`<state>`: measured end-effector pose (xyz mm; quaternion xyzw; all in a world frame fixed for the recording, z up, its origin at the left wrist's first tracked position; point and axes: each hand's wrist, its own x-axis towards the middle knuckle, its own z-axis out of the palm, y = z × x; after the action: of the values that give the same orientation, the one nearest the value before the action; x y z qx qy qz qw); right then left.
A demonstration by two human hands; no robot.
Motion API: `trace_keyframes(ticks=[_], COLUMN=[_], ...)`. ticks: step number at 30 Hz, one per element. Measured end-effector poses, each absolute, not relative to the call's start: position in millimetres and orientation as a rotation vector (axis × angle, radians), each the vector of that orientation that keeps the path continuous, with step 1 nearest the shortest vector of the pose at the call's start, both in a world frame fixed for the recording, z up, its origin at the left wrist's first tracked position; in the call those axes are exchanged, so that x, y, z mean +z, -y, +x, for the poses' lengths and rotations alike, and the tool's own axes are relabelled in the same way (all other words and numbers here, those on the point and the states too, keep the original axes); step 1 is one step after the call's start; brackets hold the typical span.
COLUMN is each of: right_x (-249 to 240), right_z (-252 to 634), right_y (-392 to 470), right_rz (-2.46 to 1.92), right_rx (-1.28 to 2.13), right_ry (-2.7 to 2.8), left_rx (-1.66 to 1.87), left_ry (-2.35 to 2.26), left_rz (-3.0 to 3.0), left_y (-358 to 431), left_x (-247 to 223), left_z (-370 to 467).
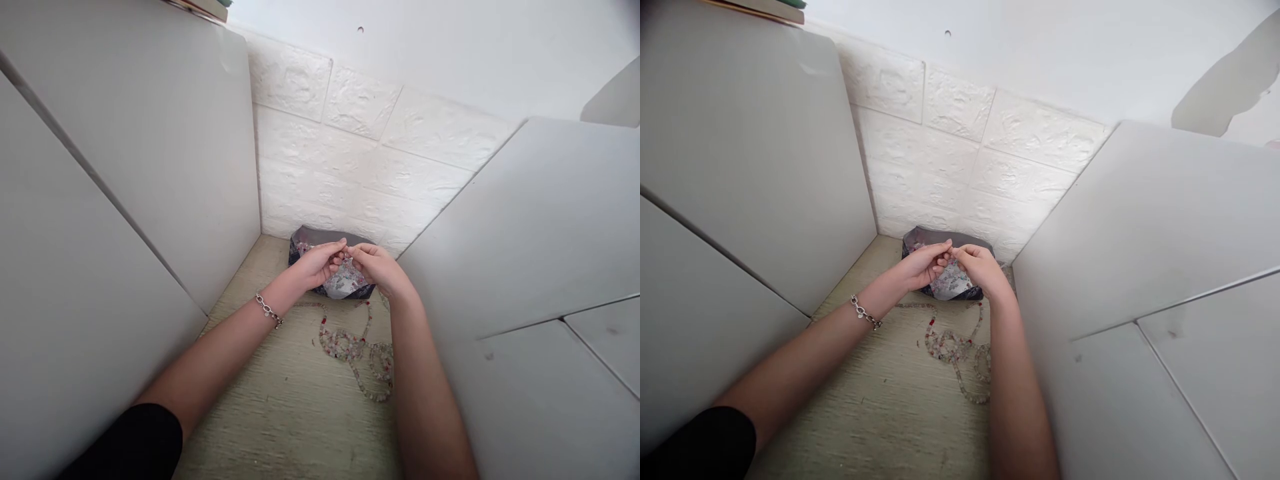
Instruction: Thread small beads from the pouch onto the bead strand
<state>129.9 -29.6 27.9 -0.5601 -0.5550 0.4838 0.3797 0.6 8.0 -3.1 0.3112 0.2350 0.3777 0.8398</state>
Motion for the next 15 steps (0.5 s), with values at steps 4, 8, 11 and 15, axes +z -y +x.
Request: trace_keyframes(ticks=[4, 8, 11, 15], right_x=[32, 41, 47, 52], right_z=[130, 133, 137, 137], right_y=[30, 33, 36, 38], right_rz=[-1.431, -1.401, -1.365, -1.322], right_rx=[1.196, 1.133, 1.103, 1.077], right_ry=[1.339, 1.19, 1.149, 1.164], left_rx=[0.835, 0.909, 0.919, 0.805], left_ry=[-0.513, -0.635, -0.758, -0.926], left_rz=[0.63, 0.733, 0.91, 1.376], left_y=[-10, -18, -25, -37], left_x=[-4, -2, -6, -24], left_z=[0, -8, -7, 16])
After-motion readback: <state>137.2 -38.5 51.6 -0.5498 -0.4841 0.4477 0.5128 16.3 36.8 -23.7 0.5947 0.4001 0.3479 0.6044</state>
